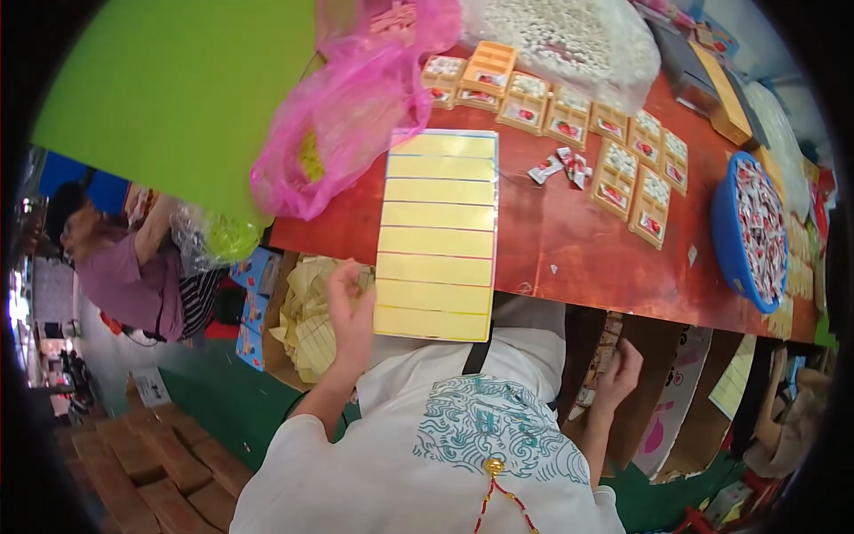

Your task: Placing small items into plastic trays and sealing them with adhesive yellow paper strips.

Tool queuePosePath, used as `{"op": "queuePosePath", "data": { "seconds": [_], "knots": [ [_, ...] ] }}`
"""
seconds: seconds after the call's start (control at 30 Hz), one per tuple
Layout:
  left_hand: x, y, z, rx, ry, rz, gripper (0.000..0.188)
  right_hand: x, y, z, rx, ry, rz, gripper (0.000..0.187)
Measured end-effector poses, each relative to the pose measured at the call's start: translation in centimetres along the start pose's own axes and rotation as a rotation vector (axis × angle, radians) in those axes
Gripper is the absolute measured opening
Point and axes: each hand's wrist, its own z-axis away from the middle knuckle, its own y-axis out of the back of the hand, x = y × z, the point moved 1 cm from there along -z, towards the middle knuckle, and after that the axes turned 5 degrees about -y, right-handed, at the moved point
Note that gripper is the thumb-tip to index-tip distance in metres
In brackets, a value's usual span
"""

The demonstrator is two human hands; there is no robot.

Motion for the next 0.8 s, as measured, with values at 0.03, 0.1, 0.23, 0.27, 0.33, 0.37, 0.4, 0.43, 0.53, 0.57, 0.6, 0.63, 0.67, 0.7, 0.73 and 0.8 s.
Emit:
{"op": "queuePosePath", "data": {
  "seconds": [0.03, 0.1, 0.23, 0.27, 0.33, 0.37, 0.4, 0.43, 0.53, 0.57, 0.6, 0.63, 0.67, 0.7, 0.73, 0.8],
  "knots": [
    [-1.2, 0.7, 0.5, 0.122, 0.228, 0.14, 0.035, -2.8, -0.9, -0.3, -0.045, 0.162, 0.058, 0.022],
    [-1.8, 1.7, 1.1, 0.165, 0.458, 0.355, 0.033, -8.1, -2.6, -0.5, -0.164, 0.398, 0.073, 0.033],
    [-2.4, 0.8, 2.3, -0.002, 0.836, 0.955, 0.038, -15.9, -7.3, -0.7, -0.395, 0.768, 0.171, 0.054],
    [-2.1, 0.3, 2.6, -0.123, 0.866, 1.178, 0.041, -16.5, -8.8, -0.7, -0.393, 0.852, 0.194, 0.054],
    [0.6, -0.2, 2.3, -0.187, 0.811, 1.168, 0.045, -19.2, -10.1, -1.4, -0.439, 0.907, 0.119, 0.046],
    [1.9, 0.0, 2.0, -0.255, 0.752, 1.146, 0.05, -19.5, -10.9, -2.2, -0.442, 0.918, 0.126, 0.046],
    [2.5, 0.4, 1.9, -0.241, 0.745, 1.158, 0.05, -19.8, -11.8, -2.8, -0.448, 0.967, 0.006, 0.042],
    [3.1, 0.8, 1.7, -0.32, 0.682, 1.268, 0.053, -20.0, -12.2, -3.3, -0.453, 1.011, -0.115, 0.037],
    [3.6, 1.3, 0.9, -0.431, 0.525, 1.476, 0.06, -20.9, -11.8, -4.9, -0.571, 0.57, -0.413, 0.031],
    [4.0, 1.3, 0.5, -0.429, 0.486, 1.407, 0.063, -21.3, -11.8, -5.4, -0.53, 0.613, -0.356, 0.037],
    [4.2, 1.2, 0.3, -0.428, 0.448, 1.337, 0.066, -21.7, -11.5, -5.6, -0.532, 0.621, -0.353, 0.037],
    [4.1, 0.6, 0.4, -0.423, 0.443, 1.343, 0.066, -22.0, -11.4, -5.7, -0.698, 0.623, -0.334, 0.04],
    [4.0, -0.3, 0.5, -0.426, 0.429, 1.301, 0.068, -22.4, -11.3, -5.6, -0.864, 0.623, -0.309, 0.045],
    [4.1, -1.3, 0.6, -0.429, 0.414, 1.258, 0.069, -22.1, -11.5, -5.3, -1.092, 0.493, -0.435, 0.068],
    [4.4, -2.1, 0.6, -0.426, 0.407, 1.266, 0.069, -21.9, -11.7, -4.8, -1.092, 0.501, -0.426, 0.068],
    [5.3, -3.8, 0.7, -0.576, 0.263, 0.963, 0.07, -21.9, -12.0, -3.3, -1.193, 0.154, -0.922, 0.082]
  ]
}}
